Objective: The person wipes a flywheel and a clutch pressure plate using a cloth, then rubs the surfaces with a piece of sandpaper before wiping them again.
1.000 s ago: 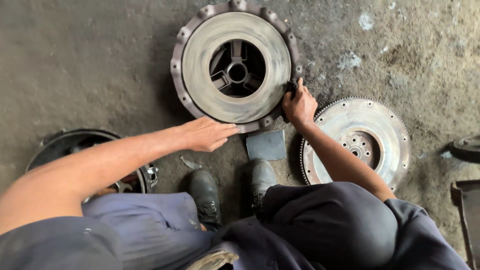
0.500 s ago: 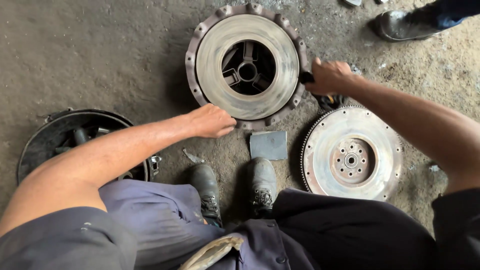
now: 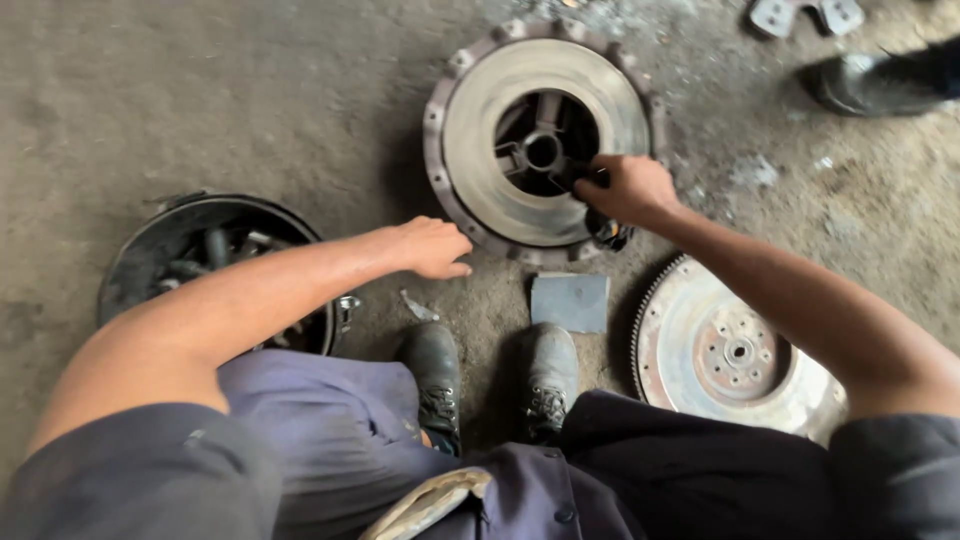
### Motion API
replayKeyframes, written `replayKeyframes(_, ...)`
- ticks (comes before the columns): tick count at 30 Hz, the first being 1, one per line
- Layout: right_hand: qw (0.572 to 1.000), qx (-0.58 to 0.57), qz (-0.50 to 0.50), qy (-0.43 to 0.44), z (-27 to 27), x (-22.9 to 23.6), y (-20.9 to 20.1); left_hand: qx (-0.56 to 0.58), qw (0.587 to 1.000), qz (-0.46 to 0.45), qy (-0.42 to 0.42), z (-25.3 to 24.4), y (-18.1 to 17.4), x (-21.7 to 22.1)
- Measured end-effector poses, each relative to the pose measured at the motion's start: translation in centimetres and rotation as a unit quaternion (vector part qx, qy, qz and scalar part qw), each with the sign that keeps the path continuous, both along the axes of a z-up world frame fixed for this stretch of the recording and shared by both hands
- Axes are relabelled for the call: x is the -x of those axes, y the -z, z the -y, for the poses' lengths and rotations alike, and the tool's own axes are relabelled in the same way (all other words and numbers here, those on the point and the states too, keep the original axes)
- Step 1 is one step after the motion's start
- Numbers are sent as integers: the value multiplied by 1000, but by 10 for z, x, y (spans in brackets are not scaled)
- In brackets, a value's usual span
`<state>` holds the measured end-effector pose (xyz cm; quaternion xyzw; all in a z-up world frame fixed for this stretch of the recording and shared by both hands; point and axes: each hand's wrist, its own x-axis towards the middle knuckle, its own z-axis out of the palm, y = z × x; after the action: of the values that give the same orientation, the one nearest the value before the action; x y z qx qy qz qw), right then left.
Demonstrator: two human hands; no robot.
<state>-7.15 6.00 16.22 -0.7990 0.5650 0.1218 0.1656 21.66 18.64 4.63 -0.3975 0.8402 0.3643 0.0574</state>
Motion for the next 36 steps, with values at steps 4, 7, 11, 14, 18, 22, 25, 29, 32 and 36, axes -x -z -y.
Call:
replayKeyframes(4, 999, 24, 18, 31, 12, -4, 4, 47, 975, -206, -70, 17, 42, 9)
replayKeyframes(7, 995, 46, 18, -86, 4, 1, 13, 13, 951, -270, -153, 38, 53, 38)
replayKeyframes(11, 974, 77, -24, -211, -27, 18, 46, -28, 938, -235, -251, 57, 62, 57)
replayKeyframes(14, 973, 98, -28, -206, -39, 34, 54, -31, 929, -237, -282, 69, 66, 62)
replayKeyframes(18, 978, 56, -65, -188, -50, 25, 61, -26, 926, -224, -303, 70, 73, 70)
replayKeyframes(22, 984, -16, -17, -178, -56, 0, 69, -125, 915, -193, -332, 64, 57, 70)
replayKeyframes(25, 975, -194, 104, 29, -41, -5, 94, -122, 910, -206, -340, 66, 51, 81)
replayKeyframes(29, 845, -316, 368, 227, -10, -23, 120, -69, 891, -246, -376, 82, 51, 99)
replayKeyframes(32, 735, -415, 473, 254, -10, -62, 75, -59, 857, -268, -436, 91, 34, 92)
replayKeyframes(36, 697, -391, 463, 383, -33, -104, -13, -25, 895, -214, -390, 88, 8, 81)
